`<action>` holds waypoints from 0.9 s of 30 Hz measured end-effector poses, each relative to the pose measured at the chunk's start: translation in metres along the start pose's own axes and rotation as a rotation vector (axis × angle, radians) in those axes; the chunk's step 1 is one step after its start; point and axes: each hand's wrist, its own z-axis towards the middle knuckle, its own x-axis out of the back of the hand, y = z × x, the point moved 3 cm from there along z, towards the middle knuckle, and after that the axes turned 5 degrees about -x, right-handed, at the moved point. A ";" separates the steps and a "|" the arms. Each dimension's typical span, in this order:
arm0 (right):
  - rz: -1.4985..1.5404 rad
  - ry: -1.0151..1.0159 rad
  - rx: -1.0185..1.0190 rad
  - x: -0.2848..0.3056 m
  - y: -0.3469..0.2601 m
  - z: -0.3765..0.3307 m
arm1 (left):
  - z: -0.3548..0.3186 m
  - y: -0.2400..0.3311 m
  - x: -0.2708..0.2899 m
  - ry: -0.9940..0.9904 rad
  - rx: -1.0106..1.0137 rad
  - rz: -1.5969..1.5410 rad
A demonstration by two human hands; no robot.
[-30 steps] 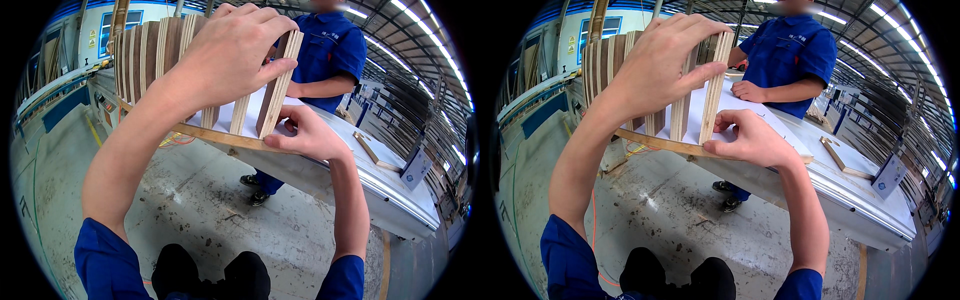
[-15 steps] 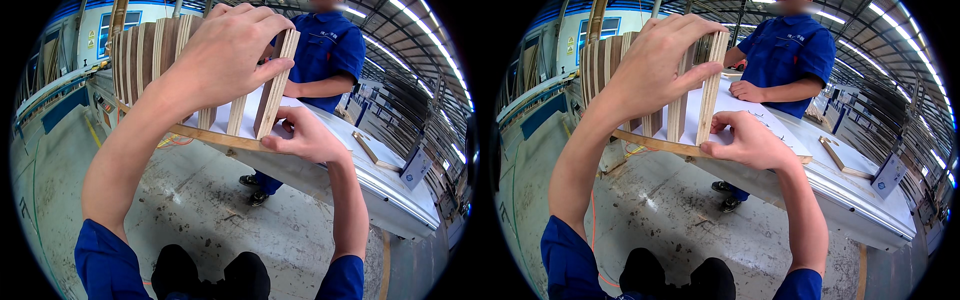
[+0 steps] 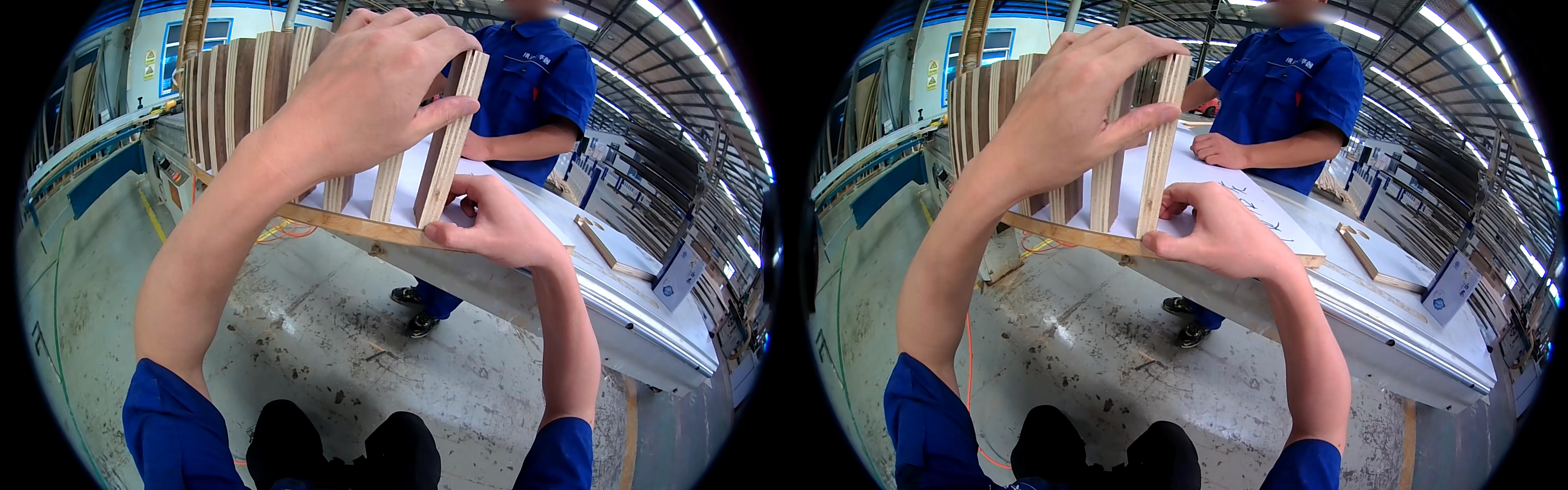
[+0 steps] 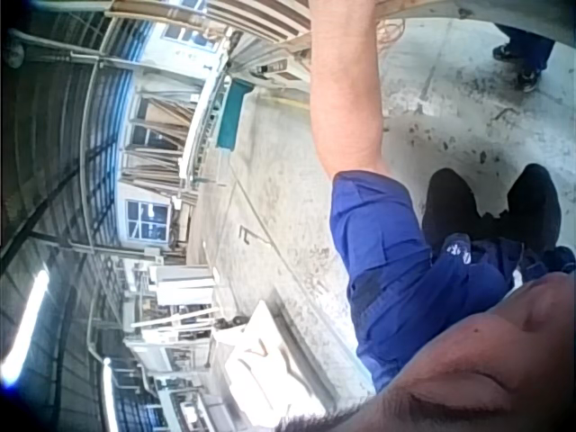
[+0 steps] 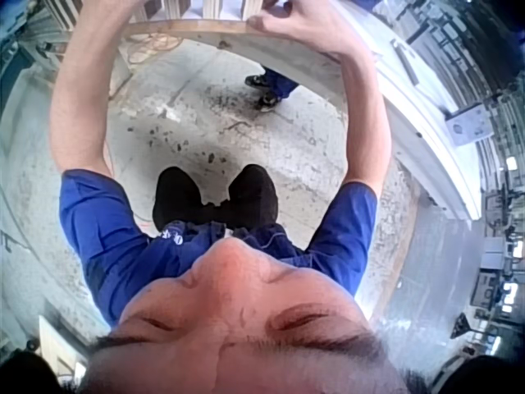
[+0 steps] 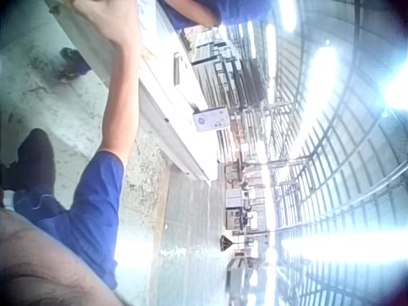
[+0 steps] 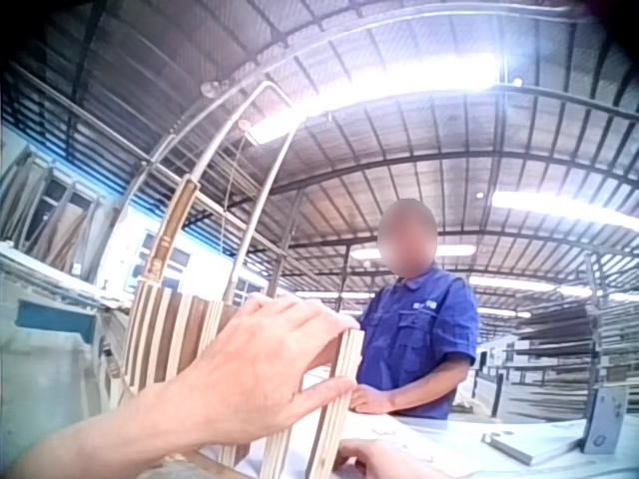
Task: The person assembles a curved wooden structure by attaching vertical slats to a base using a pneumatic nail gun. They position each slat, secure it with nails, and then fit a larger dark panel into the frame.
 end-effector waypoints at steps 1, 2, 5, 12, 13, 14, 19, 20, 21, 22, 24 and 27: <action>0.003 0.003 0.003 -0.001 0.001 0.001 | -0.001 -0.001 0.000 -0.003 0.001 0.004; 0.007 0.001 0.008 -0.003 0.001 0.002 | -0.002 -0.001 0.000 -0.006 0.000 0.007; -0.003 0.007 -0.004 0.000 -0.003 0.001 | 0.000 -0.001 0.001 0.003 -0.004 0.002; -0.013 0.021 -0.024 0.001 -0.007 -0.001 | -0.002 0.002 0.000 0.003 -0.006 0.000; -0.013 0.023 -0.019 0.000 -0.007 0.000 | -0.003 0.002 0.001 0.002 -0.005 0.002; -0.010 0.022 -0.010 -0.001 -0.007 0.002 | -0.004 0.002 0.002 -0.002 -0.004 0.006; -0.007 -0.025 0.003 0.003 -0.001 -0.002 | -0.002 0.004 0.001 0.004 -0.012 -0.002; 0.080 0.026 0.053 0.006 0.005 -0.001 | -0.001 0.004 0.000 0.003 -0.011 -0.005; 0.170 0.075 0.108 0.007 0.011 0.002 | -0.002 0.004 0.001 0.000 -0.010 -0.001; 0.260 0.124 0.164 0.010 0.014 0.005 | -0.003 0.004 0.002 -0.003 -0.010 0.000; 0.395 0.340 0.244 0.034 0.004 0.011 | 0.001 0.006 0.005 0.001 -0.015 0.000; 0.604 0.603 0.432 0.043 -0.015 0.027 | 0.000 0.006 0.004 -0.004 -0.014 0.003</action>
